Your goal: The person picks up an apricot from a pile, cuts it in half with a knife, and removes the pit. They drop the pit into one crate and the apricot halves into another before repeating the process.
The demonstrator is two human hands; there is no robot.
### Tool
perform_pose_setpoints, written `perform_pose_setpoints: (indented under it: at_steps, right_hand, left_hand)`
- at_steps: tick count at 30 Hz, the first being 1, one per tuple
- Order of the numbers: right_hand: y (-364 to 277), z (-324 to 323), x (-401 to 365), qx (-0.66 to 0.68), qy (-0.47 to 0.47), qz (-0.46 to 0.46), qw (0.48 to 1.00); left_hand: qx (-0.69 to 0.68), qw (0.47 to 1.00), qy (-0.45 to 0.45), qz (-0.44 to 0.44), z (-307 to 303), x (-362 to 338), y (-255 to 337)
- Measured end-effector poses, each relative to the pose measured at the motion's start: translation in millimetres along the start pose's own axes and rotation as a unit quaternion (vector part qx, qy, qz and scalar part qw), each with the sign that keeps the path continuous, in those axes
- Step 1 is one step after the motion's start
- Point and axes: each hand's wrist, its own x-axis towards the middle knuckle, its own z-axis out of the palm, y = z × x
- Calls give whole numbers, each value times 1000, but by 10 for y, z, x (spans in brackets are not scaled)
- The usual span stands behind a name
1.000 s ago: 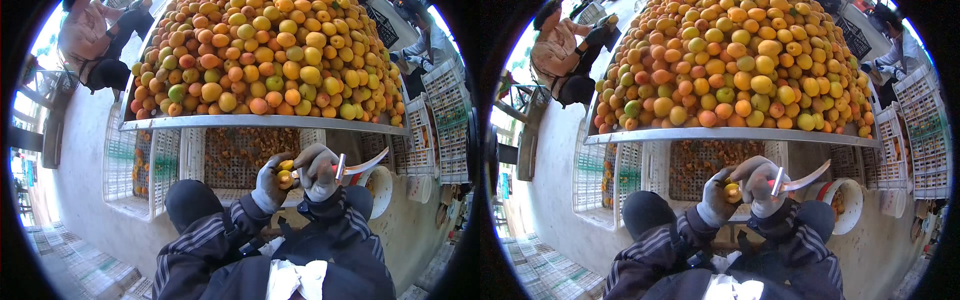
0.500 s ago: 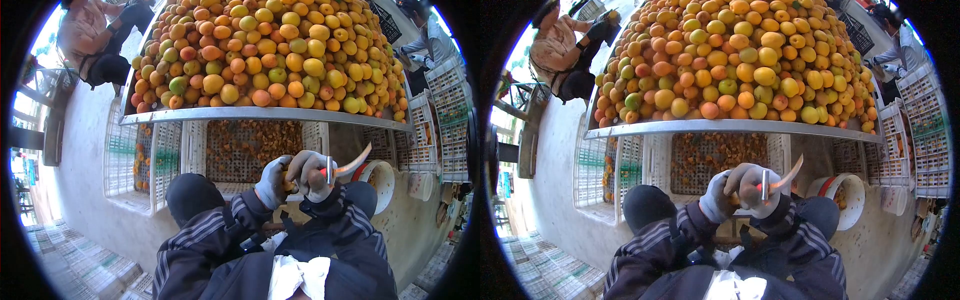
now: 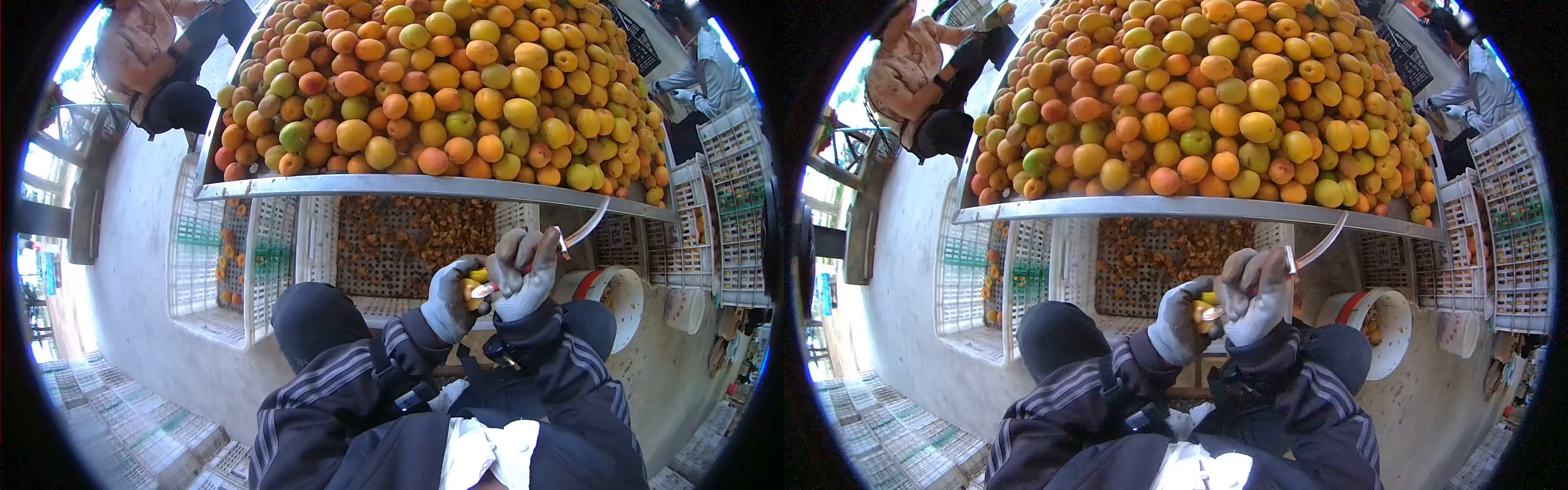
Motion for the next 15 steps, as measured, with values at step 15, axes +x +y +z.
perform_pose_setpoints:
  at_steps: [15]
  right_hand:
    - [104,-179,-15,-391,-115,-59,911]
  left_hand:
    - [45,941,84,325,7,98,61]
